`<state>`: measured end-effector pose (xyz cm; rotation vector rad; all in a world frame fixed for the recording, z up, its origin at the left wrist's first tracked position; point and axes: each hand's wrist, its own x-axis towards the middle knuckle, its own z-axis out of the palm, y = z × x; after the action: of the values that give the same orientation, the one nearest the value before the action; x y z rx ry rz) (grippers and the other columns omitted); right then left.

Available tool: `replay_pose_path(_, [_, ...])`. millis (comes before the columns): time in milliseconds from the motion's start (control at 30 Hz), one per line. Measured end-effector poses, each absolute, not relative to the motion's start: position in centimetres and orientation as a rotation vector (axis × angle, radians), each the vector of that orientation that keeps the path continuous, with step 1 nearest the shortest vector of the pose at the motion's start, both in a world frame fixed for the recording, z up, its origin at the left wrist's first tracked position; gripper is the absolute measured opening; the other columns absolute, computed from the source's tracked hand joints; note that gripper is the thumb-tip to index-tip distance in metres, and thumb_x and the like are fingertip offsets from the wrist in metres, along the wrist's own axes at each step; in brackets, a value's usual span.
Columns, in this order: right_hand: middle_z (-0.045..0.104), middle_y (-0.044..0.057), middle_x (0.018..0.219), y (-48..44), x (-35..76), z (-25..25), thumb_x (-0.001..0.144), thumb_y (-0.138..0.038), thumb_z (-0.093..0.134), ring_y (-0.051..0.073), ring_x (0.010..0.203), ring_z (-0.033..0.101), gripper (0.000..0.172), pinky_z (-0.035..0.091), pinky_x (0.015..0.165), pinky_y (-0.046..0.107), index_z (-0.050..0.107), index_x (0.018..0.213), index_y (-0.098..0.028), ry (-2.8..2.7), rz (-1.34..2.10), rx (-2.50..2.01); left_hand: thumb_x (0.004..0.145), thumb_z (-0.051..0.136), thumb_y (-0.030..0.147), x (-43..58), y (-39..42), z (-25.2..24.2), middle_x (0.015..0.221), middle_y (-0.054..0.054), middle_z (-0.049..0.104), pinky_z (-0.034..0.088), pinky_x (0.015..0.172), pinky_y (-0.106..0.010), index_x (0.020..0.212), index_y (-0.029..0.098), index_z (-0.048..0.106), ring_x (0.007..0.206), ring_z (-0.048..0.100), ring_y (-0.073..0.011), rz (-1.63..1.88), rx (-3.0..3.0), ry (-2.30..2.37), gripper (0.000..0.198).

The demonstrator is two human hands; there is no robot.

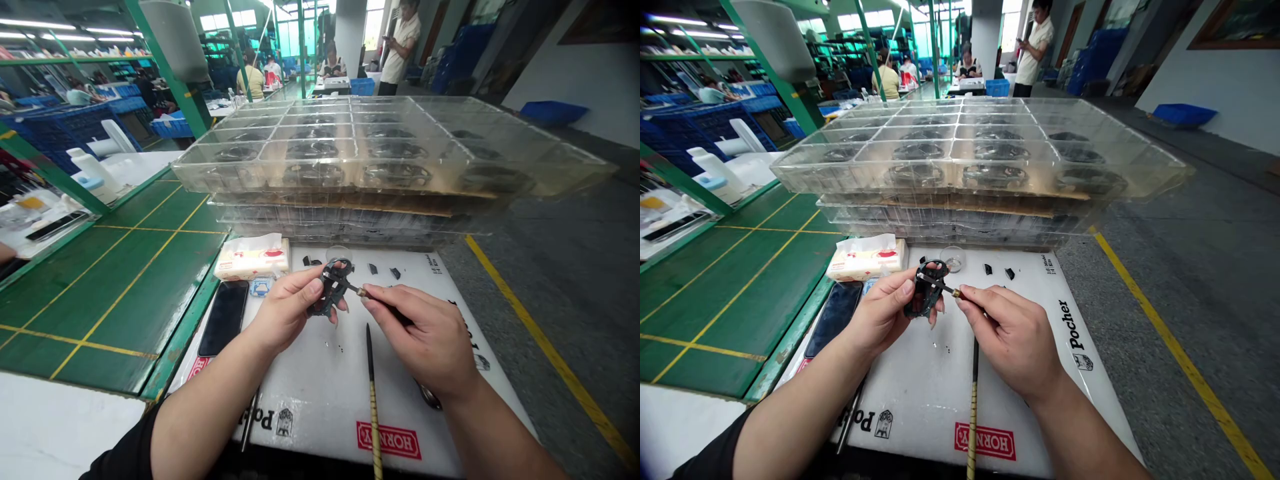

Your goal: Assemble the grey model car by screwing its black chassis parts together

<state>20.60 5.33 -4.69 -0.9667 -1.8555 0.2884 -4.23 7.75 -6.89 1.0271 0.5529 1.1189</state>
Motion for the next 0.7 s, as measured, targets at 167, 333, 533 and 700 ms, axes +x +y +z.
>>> replay_pose_path(167, [0.094, 0.004, 0.101, 5.23, 20.65, -4.44, 0.112, -0.012, 0.080, 0.022, 0.081, 0.090, 0.026, 0.075, 0.077, 0.032, 0.095, 0.126, -0.027, -1.880, 0.222, -0.946, 0.109, 0.090, 0.057, -4.43, 7.91, -6.90, 0.100, -0.018, 0.088, 0.065, 0.069, -0.033, 0.145, 0.015, 0.090, 0.086, 0.081, -0.0261, 1.082, 1.012, 0.557, 0.055])
replay_pose_path(333, [0.094, 0.005, 0.102, 5.15, 20.68, -4.57, 0.113, -0.010, 0.079, 0.022, 0.084, 0.090, 0.025, 0.075, 0.079, 0.031, 0.094, 0.128, -0.023, -1.909, 0.163, -0.949, 0.106, 0.094, 0.055, -4.40, 7.81, -6.92, 0.102, -0.016, 0.089, 0.068, 0.075, -0.035, 0.148, 0.016, 0.090, 0.085, 0.080, -0.0242, 1.128, 1.044, 0.593, 0.058])
replay_pose_path(533, [0.094, 0.005, 0.104, 5.02, 20.44, -4.85, 0.115, -0.011, 0.078, 0.021, 0.084, 0.090, 0.024, 0.076, 0.081, 0.031, 0.092, 0.130, -0.023, -1.913, 0.157, -0.968, 0.106, 0.096, 0.048, -3.86, 7.62, -7.16, 0.111, -0.015, 0.089, 0.071, 0.081, -0.035, 0.145, 0.023, 0.093, 0.101, 0.084, -0.0260, 1.193, 1.025, 0.585, 0.047])
replay_pose_path(700, [0.095, 0.006, 0.107, 4.78, 20.09, -4.78, 0.116, -0.013, 0.077, 0.023, 0.087, 0.091, 0.024, 0.077, 0.079, 0.033, 0.093, 0.130, -0.025, -1.892, 0.190, -0.996, 0.109, 0.093, 0.047, -3.62, 7.45, -7.60, 0.115, -0.014, 0.090, 0.072, 0.085, -0.037, 0.150, 0.024, 0.091, 0.102, 0.084, -0.0261, 1.258, 1.081, 0.630, 0.047])
